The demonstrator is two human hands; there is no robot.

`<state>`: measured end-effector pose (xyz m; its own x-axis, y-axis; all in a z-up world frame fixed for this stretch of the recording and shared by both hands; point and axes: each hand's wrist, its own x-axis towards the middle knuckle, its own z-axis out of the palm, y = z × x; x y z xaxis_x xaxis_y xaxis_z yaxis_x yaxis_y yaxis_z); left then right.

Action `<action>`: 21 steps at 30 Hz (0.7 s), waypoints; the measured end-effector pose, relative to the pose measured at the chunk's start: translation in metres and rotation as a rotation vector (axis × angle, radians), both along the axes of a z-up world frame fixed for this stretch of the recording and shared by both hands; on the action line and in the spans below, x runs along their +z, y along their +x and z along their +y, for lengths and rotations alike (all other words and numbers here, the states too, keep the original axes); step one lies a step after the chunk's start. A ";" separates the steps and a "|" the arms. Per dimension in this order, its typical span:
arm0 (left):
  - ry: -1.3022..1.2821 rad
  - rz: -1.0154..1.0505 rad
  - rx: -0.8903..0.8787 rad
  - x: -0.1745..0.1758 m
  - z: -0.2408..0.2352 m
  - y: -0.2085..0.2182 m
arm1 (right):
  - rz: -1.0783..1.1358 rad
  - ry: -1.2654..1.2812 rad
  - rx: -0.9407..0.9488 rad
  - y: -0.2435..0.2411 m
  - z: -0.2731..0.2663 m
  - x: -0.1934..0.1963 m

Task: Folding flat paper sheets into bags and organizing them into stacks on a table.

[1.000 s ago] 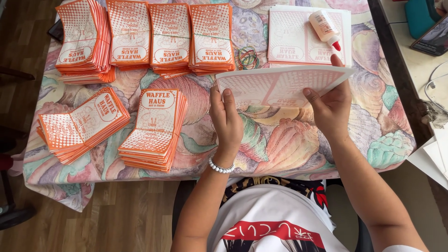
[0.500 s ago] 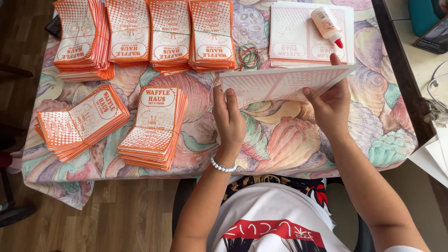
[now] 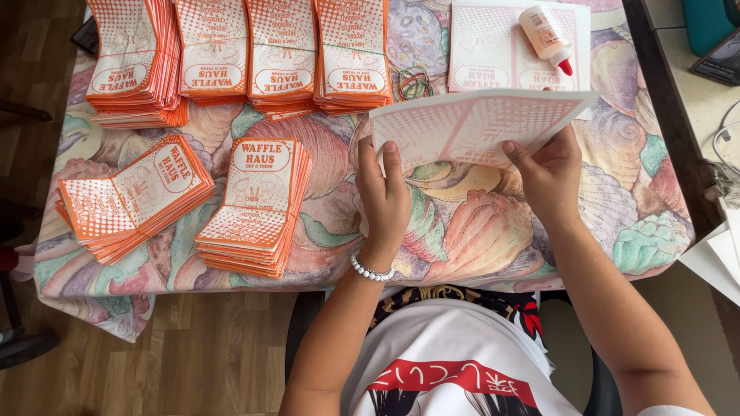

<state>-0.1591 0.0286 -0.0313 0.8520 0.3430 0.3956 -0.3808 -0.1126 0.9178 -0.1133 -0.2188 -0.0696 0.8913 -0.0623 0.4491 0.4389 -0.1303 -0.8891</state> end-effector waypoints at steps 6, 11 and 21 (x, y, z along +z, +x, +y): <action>-0.006 -0.003 0.039 -0.004 0.001 0.003 | 0.021 -0.005 -0.042 0.000 -0.003 -0.004; 0.000 0.001 0.028 0.016 0.001 -0.002 | 0.056 0.002 -0.049 -0.011 0.011 0.013; 0.002 0.005 0.036 0.025 0.003 -0.005 | 0.062 0.005 -0.049 -0.012 0.013 0.016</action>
<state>-0.1638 0.0315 -0.0061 0.8409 0.3731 0.3921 -0.3719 -0.1280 0.9194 -0.1252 -0.2059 -0.0533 0.9131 -0.1089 0.3929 0.3763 -0.1459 -0.9149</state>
